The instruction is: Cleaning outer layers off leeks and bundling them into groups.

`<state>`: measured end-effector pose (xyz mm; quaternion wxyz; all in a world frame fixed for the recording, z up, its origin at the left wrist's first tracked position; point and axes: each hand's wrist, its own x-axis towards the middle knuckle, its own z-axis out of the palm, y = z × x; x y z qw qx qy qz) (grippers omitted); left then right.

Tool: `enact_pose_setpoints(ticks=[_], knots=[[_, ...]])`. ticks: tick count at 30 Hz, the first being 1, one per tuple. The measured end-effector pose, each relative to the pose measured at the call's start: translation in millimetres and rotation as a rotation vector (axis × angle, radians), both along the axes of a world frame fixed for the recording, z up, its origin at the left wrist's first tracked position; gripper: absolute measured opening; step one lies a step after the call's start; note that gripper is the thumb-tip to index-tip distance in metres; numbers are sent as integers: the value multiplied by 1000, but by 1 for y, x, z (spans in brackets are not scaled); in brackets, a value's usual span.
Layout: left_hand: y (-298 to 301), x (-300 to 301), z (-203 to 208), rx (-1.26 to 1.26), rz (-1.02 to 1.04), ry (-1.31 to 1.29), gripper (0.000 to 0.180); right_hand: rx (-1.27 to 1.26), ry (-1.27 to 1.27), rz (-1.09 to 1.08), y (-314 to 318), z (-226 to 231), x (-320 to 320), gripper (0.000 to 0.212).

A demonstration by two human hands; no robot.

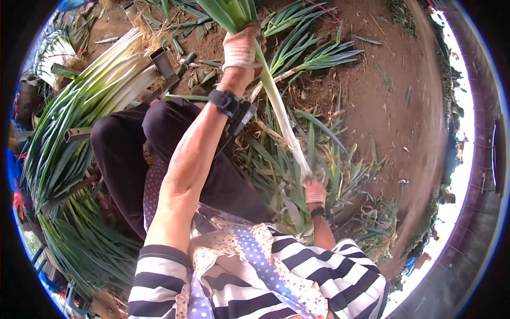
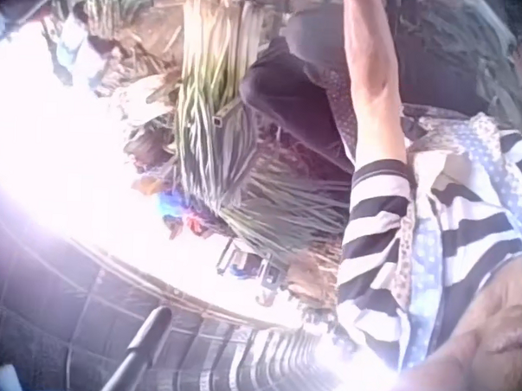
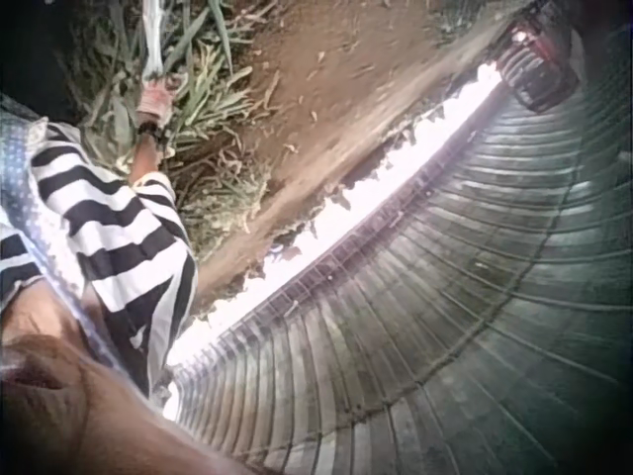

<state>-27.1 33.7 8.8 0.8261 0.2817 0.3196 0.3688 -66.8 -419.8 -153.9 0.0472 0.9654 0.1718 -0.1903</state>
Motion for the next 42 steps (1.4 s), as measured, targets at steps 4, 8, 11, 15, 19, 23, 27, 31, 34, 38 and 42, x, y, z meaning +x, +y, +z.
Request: enact_pose_setpoints(ticks=[4,8,11,15,19,23,27,31,34,38,42], knots=[[3,4,8,44,23,196,24,-673,-30,150,-120,-54,-41,32],[96,-26,-1,371,206,225,21,673,430,-665,-168,1,-54,62],[63,-6,12,62,268,-63,23,-559,360,-184,-177,49,-41,36],[68,-11,4,282,17,-18,39,-72,92,-185,20,73,52,35],[39,1,-9,394,-140,78,41,880,-191,155,182,130,87,21],[17,15,-6,109,-128,-131,31,1245,383,-25,305,164,102,41],[20,18,-15,-47,-83,-266,22,1014,72,194,375,175,103,41],[24,9,-2,-50,-145,-152,24,1527,697,-47,383,137,113,26],[4,32,-1,-56,-127,-257,28,1348,343,-7,355,51,164,24],[41,0,-4,-18,-138,-409,47,635,-104,346,325,41,151,27],[48,-14,16,-197,-234,-717,59,458,82,-123,151,-51,124,32]])
